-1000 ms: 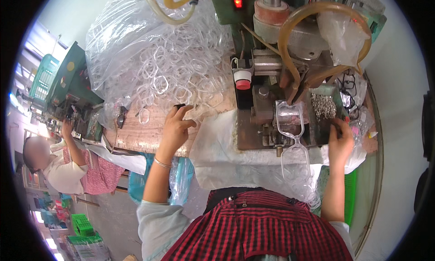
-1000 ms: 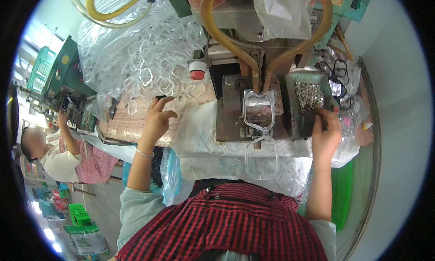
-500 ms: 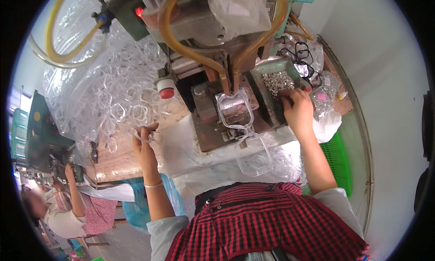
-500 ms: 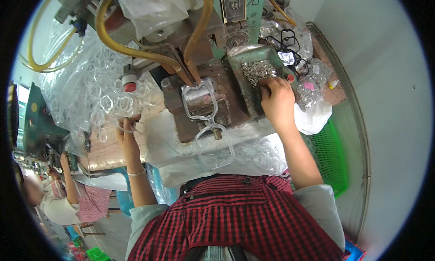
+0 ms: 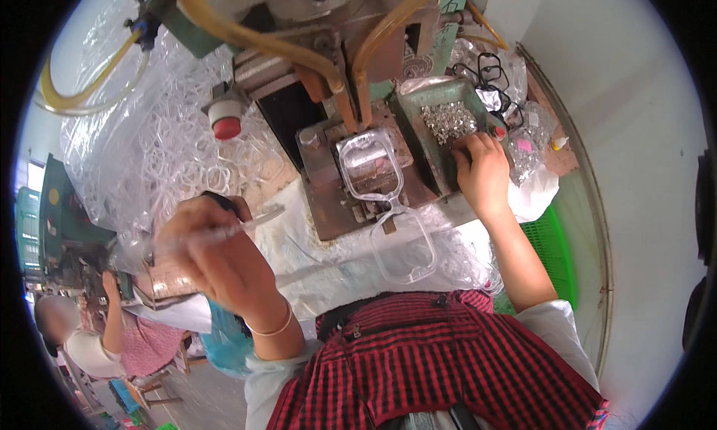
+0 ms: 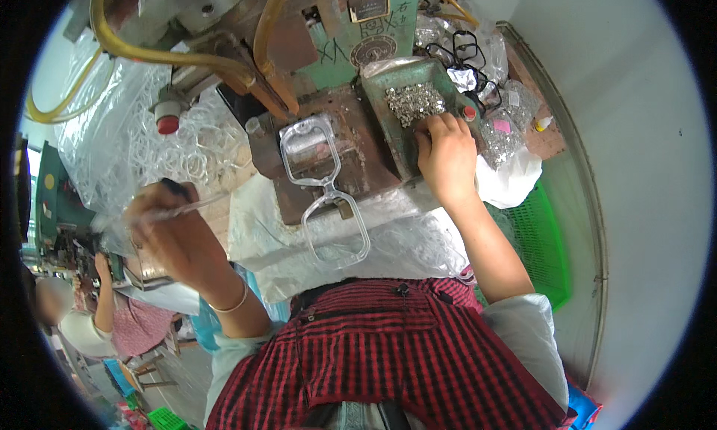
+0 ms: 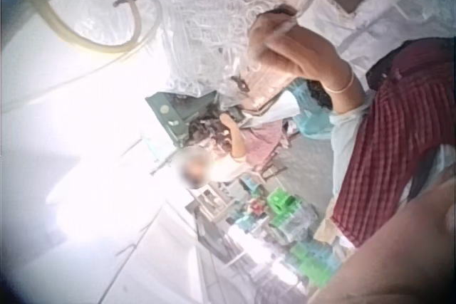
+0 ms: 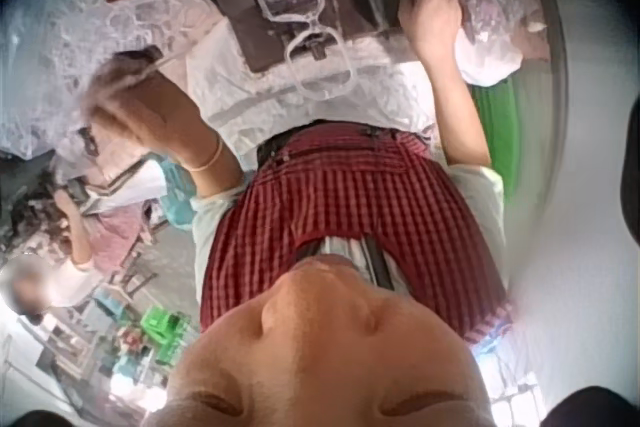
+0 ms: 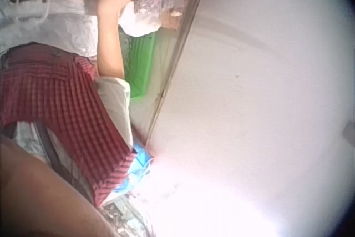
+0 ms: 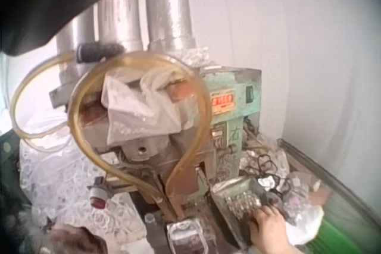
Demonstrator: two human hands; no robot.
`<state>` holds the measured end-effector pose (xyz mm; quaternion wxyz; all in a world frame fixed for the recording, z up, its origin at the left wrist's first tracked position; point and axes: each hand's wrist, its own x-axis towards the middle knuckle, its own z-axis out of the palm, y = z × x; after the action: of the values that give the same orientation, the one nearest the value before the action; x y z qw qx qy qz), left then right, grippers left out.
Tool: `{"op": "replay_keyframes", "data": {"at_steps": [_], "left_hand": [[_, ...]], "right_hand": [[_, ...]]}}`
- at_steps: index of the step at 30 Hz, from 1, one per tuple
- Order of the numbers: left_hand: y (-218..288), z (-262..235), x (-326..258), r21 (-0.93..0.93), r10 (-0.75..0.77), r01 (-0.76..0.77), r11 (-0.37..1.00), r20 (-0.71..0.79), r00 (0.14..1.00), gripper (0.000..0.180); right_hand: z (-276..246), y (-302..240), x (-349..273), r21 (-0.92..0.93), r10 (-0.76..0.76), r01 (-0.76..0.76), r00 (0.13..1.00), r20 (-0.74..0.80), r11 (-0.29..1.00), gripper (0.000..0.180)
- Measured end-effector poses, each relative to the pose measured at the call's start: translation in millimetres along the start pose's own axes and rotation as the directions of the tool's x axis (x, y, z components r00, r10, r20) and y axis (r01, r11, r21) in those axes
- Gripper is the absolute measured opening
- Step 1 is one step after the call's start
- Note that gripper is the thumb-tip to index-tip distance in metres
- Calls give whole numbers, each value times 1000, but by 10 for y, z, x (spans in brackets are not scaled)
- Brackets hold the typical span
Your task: The person repeatedly picks clear plastic frames and small metal components, places them into a press machine, and removes the assembled units. The person handles the parts one at a time and places finished items into a nearby container.
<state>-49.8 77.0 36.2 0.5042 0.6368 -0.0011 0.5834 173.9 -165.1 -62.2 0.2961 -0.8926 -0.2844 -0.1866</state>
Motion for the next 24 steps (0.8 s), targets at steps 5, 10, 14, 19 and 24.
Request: {"op": "replay_keyframes", "data": {"at_steps": [5, 10, 14, 19, 24], "left_hand": [[307, 454, 4, -227, -59, 351, 908, 763, 644, 13], [260, 443, -191, -347, -79, 645, 681, 841, 536, 12], [273, 383, 210, -258, -180, 320, 911, 450, 874, 16], [436, 335, 449, -150, 99, -55, 987, 304, 948, 18], [428, 322, 479, -87, 68, -42, 995, 319, 945, 24]], "right_hand": [[-117, -70, 48, 24, 7, -9, 996, 89, 1000, 16], [-94, -104, 44, -6, 40, -39, 994, 106, 999, 18], [-17, -125, 85, -141, 41, -28, 995, 89, 990, 20], [-33, -159, 46, 47, 113, -114, 993, 17, 992, 15], [-256, -415, 249, 356, 71, -84, 996, 51, 931, 16]]}}
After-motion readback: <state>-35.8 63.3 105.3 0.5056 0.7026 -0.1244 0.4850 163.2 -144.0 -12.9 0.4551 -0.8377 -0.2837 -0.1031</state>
